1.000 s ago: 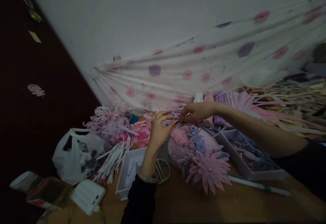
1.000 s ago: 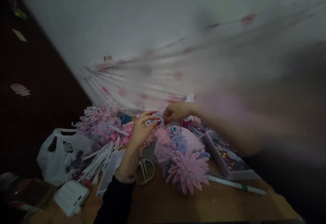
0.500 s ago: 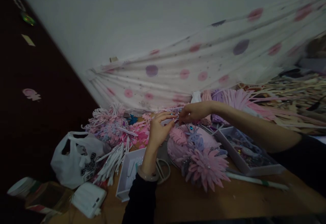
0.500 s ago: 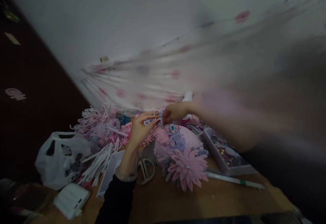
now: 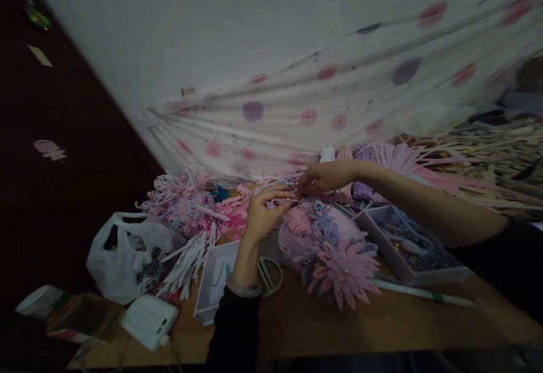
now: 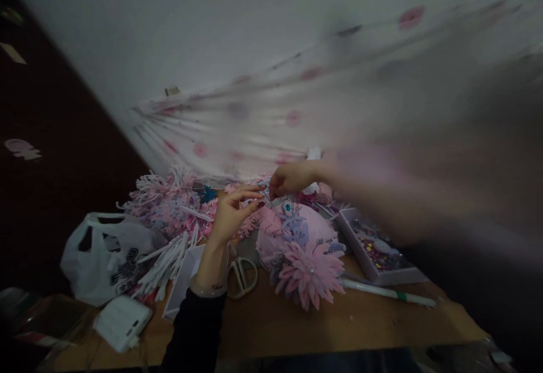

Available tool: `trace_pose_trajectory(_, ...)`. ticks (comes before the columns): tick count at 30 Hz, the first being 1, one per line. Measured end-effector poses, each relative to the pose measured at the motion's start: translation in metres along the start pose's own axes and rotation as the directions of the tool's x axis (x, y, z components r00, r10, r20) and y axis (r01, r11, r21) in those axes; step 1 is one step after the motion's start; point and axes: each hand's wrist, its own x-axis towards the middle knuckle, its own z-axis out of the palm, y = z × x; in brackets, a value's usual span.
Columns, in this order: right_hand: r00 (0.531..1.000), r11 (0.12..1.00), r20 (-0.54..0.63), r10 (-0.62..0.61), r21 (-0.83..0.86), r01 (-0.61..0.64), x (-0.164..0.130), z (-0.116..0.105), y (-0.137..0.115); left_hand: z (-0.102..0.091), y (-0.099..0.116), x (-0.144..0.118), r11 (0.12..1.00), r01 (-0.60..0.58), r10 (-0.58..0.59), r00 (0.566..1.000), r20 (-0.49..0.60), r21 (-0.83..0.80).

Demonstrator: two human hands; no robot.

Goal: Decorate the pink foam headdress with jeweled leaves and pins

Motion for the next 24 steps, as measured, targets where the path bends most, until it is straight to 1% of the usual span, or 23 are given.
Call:
trace_pose_trajectory(5, 1.0, 1.0, 0.013, -0.023, 0.021, 0.023, -0.005, -0.003, -0.004, 0.001, 0.008, 0.008, 0.999, -0.027, 0.027, 0.999, 0.021, 0.024)
trace_pose_trajectory(9, 1.0, 1.0, 0.022, -0.004, 0.022, 0.004, -0.006, -0.002, -0.006, 0.003, 0.01, 0.006, 0.997, -0.013, 0.014, 1.0, -0.017, 0.082)
trace_pose_trajectory(14, 1.0, 1.0, 0.026, 0.002, 0.011, -0.002, -0.004, -0.001, -0.012, 0.004, 0.008, -0.005, 0.982, 0.059, -0.039, 0.993, -0.111, 0.181)
trace_pose_trajectory(18, 1.0, 0.999, 0.01, 0.009, -0.036, -0.009, 0.0, -0.002, -0.021, 0.006, 0.012, -0.015, 0.957, 0.142, -0.096, 0.978, -0.185, 0.254)
trace_pose_trajectory(21, 0.999, 0.995, -0.006, 0.042, -0.093, -0.042, 0.004, -0.001, -0.027, 0.008, 0.016, -0.017, 0.934, 0.212, -0.147, 0.961, -0.233, 0.287)
trace_pose_trajectory(24, 0.996, 0.984, -0.029, 0.084, -0.157, -0.087, 0.006, 0.001, -0.032, 0.011, 0.018, -0.016, 0.921, 0.263, -0.192, 0.948, -0.253, 0.286)
